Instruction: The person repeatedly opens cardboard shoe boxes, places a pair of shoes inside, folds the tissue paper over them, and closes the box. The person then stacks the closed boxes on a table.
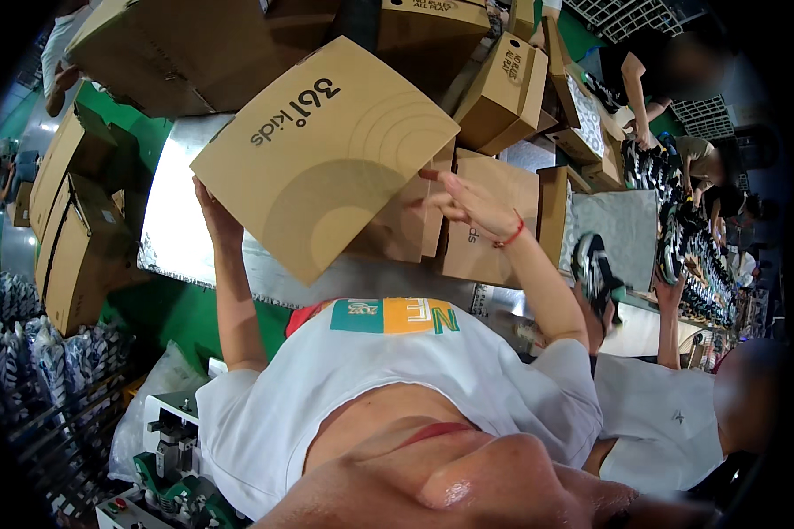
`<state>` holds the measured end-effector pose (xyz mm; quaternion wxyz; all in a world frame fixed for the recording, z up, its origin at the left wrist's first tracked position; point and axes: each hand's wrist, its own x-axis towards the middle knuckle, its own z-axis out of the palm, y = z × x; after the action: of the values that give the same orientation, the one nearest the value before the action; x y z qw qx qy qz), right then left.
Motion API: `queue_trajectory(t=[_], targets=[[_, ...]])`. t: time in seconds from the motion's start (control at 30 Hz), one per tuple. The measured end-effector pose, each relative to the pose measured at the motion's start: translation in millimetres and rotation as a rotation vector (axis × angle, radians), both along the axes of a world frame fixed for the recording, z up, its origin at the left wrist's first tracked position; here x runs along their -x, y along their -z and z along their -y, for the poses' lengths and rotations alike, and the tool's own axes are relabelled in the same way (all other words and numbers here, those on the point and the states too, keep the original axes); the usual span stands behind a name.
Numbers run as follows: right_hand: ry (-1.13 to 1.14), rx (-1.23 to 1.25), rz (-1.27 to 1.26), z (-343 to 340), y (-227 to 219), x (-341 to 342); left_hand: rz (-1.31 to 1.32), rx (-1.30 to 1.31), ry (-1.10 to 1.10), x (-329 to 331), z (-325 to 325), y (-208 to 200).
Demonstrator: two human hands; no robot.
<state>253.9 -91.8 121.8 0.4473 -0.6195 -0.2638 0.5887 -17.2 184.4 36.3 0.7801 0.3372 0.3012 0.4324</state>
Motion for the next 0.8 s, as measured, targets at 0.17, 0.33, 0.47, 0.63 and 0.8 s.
queue_trajectory(t=[0.17, 0.33, 0.47, 0.63, 0.8], targets=[[0.276, -0.267, 0.101, -33, 10, 1, -0.250, -0.249, -0.157, 7, 16, -23], [0.210, -0.279, 0.451, -19, 7, -29, -0.456, -0.801, -0.224, -12, 75, -67], [0.609, -0.448, 0.951, -7, -40, -69, -0.045, -1.004, -0.134, -63, 124, -120], [0.787, -0.978, 1.083, -9, -152, -87, -0.180, -1.395, -0.152, -146, 172, -170], [0.266, -0.746, 1.208, -13, -212, -94, 0.106, -1.783, -0.032, -166, 217, -192]])
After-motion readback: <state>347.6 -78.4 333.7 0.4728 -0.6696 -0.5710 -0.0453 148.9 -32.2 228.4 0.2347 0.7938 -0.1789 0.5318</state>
